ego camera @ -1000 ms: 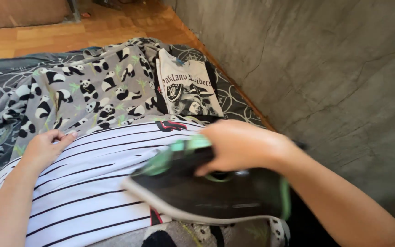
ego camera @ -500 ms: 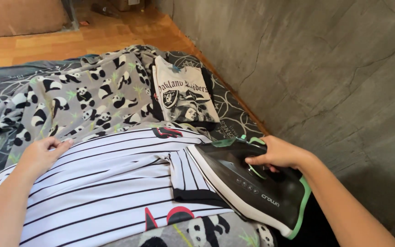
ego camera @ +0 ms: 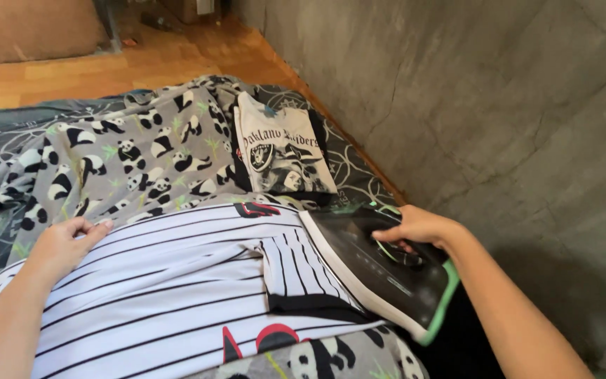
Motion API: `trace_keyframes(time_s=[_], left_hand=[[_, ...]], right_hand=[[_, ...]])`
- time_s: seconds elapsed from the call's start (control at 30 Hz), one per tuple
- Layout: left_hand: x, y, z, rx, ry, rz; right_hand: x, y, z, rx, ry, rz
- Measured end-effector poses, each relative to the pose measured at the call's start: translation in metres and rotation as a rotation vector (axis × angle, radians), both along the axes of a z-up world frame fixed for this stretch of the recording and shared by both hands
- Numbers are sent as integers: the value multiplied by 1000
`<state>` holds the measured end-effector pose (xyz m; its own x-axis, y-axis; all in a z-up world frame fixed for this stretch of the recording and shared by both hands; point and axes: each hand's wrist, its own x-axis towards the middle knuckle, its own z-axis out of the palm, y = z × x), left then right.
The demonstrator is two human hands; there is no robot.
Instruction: The person irons a striped white and black t-shirt laid out on a bed. They use a green and black iron to smooth the fabric, folding the shirt in half and ironing the folded edges. After ironing, the person folds the shirt and places it on the bed.
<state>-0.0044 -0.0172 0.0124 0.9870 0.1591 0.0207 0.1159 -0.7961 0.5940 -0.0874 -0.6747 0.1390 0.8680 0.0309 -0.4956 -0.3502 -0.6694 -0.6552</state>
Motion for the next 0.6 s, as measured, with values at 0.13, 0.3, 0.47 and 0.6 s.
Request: trace_keyframes(time_s=[0.13, 0.3, 0.47, 0.6], left_hand=[[-1, -1, 4, 4, 14, 6], [-9, -10, 19, -10, 47, 11], [-7, -7, 15, 3, 54, 21], [-6, 0, 7, -10, -17, -8]], right_hand=[[-3, 14, 46, -67, -117, 207], [28, 71, 89, -229, -218, 427], [79, 134, 94, -338, -264, 470], [94, 154, 91, -387, -136, 366]])
